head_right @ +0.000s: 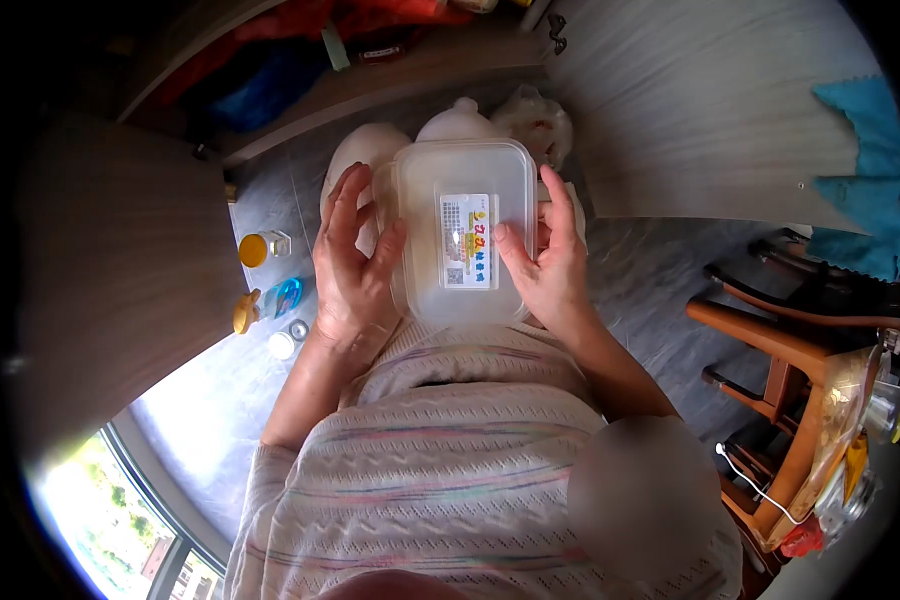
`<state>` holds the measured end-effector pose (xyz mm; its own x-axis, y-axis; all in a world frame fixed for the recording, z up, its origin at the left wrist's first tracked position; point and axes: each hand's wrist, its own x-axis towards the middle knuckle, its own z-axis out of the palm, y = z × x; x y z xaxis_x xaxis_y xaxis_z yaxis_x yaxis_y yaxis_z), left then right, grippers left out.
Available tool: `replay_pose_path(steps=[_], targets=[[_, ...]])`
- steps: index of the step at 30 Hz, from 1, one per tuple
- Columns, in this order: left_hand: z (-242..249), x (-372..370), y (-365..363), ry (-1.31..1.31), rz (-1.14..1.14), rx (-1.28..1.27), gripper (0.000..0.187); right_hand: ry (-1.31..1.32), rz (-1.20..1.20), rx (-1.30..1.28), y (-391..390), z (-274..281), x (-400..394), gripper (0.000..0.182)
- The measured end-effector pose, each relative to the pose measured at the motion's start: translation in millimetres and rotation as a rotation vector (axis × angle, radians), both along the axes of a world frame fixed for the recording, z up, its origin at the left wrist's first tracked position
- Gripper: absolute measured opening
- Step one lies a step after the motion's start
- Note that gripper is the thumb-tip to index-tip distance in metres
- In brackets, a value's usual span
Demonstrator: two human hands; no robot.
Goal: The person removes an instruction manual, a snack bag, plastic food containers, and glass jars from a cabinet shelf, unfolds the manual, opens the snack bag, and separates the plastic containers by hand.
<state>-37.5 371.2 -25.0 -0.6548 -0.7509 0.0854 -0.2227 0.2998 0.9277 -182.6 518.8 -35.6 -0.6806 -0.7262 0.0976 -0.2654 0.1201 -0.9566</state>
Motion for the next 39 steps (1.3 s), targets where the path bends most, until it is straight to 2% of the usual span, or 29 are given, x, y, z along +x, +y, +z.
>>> replay_pose_path(steps=[5,11,14,17,18,19,22,23,25,27,30,33,36,39], targets=[[-1,-9,8,0.321,-0.050,0.599,0.058,0.024,-0.027,0.005,10,-3,1,0.063],[2,-15,12,0.527,-0.082,0.806,0.056,-0.232,-0.029,-0.062,12,9,10,0.058],[-3,-13,16,0.545,-0.050,0.953,0.052,-0.272,-0.005,-0.094,15,16,18,0.056],[2,-10,17,0.463,-0.221,1.186,0.046,-0.299,0.018,-0.041,18,19,25,0.052],[0,-10,19,0.487,-0.191,1.239,0.039,-0.271,0.044,-0.044,13,20,24,0.051],[-1,-13,17,0.541,-0.183,1.243,0.037,-0.214,0.024,-0.084,6,19,25,0.050],[4,-20,14,0.643,-0.210,1.224,0.032,-0.420,0.010,-0.152,-3,32,21,0.051],[4,-19,17,0.659,-0.224,1.219,0.031,-0.407,0.017,-0.126,3,30,22,0.051],[-5,-7,29,0.519,-0.222,1.276,0.028,-0.357,0.055,-0.064,15,19,25,0.051],[-13,1,40,0.516,-0.199,1.304,0.028,-0.293,0.109,0.019,25,9,26,0.050],[-14,4,36,0.578,-0.136,1.297,0.026,-0.362,0.142,-0.014,26,4,24,0.050],[4,-6,13,0.712,-0.018,1.274,0.022,-0.533,0.176,0.087,20,36,27,0.044],[18,-23,-4,0.807,-0.008,1.182,0.021,-0.630,0.167,0.123,7,48,10,0.036],[26,-43,-18,0.837,-0.075,1.131,0.024,-0.552,0.089,0.003,-13,48,-19,0.031]])
